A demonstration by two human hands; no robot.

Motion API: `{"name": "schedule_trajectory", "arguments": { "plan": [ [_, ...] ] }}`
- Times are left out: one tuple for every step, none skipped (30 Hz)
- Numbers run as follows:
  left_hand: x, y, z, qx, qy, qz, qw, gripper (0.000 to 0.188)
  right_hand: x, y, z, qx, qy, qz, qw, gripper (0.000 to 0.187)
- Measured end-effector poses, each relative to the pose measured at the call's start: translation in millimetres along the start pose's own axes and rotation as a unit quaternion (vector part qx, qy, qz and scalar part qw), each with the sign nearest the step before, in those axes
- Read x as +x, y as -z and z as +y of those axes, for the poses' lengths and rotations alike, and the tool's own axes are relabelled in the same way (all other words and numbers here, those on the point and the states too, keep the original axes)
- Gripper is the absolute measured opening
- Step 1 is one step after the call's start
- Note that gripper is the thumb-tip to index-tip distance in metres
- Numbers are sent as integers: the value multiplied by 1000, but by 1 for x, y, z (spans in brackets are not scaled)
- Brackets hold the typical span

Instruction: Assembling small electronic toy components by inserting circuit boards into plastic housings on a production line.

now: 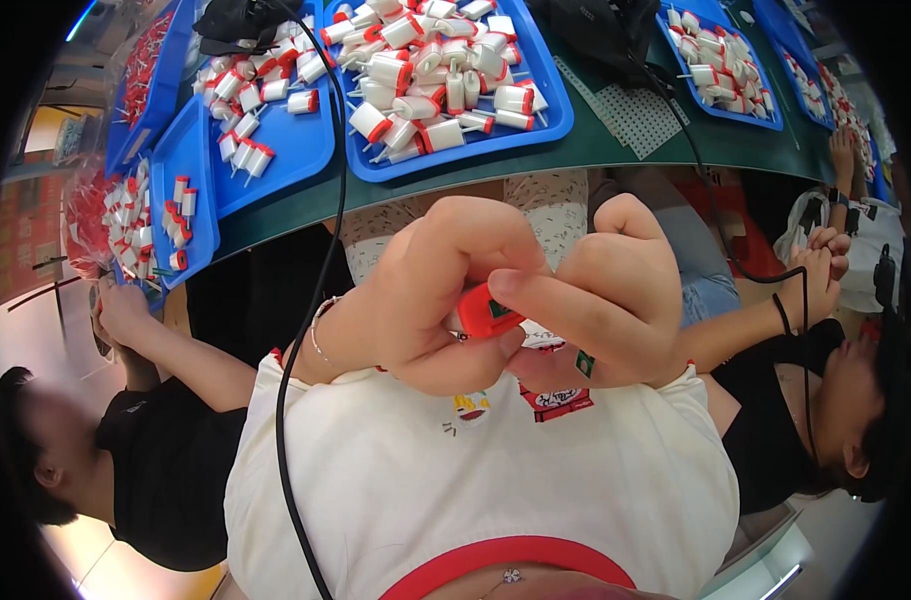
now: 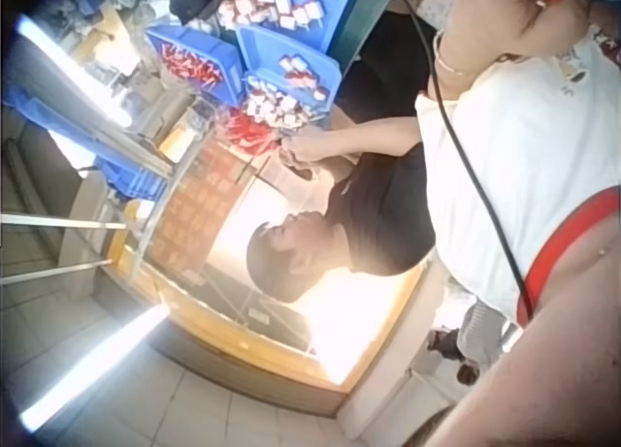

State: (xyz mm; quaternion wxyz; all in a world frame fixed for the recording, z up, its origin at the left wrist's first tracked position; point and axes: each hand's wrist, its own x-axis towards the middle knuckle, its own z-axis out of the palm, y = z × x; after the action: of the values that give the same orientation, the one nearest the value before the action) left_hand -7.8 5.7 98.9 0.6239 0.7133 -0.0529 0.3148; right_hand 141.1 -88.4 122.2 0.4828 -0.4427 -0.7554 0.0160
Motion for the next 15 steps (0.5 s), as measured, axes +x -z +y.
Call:
{"name": "schedule_trajectory", "arguments": {
  "plan": [
    [-1,-1,0,8,-1,5,1000,41,0,0,0,-13,2,-5,1000,47],
    [-1,-1,0,16,-2,11,1000,42,0,0,0,-13,2,-6,1000,47],
    [-1,0,0,16,-2,11,1000,42,1,0,0,-10,-3,-15,1000,48],
    [0,1,0,23,-7,5,1000,44,1,1,1,-7,-8,-24,1000,49],
    [0,2,1,30,-11,-3,999,45,1,1,2,-7,-8,-25,1000,49],
    [0,1,0,30,-11,-3,999,45,1,1,4,7,-11,-30,999,49],
    [0,1,0,-8,-8,3,1000,45,0,1,5,22,-13,-36,999,49],
    [0,0,-1,-46,-6,8,999,45,0,1,4,22,-13,-36,999,49],
    [0,-1,-1,-46,-6,7,999,45,0,-1,3,41,-34,-18,998,48],
    [1,-1,-2,-66,-20,15,998,44,-1,-2,3,61,-55,-1,997,47],
    [1,-1,-2,-84,-34,24,996,42,-2,-5,5,62,-54,0,997,47],
    [1,-1,-2,-84,-34,23,996,42,-4,-7,7,52,-35,37,997,43],
    [1,1,-2,-70,-29,16,997,40,-6,-9,9,42,-15,74,996,39],
    [2,1,-2,-58,-24,9,998,38,-5,-8,10,41,-15,74,996,39],
    [3,1,-2,-58,-24,9,998,38,-4,-6,11,46,-2,62,997,37]
  ]
}}
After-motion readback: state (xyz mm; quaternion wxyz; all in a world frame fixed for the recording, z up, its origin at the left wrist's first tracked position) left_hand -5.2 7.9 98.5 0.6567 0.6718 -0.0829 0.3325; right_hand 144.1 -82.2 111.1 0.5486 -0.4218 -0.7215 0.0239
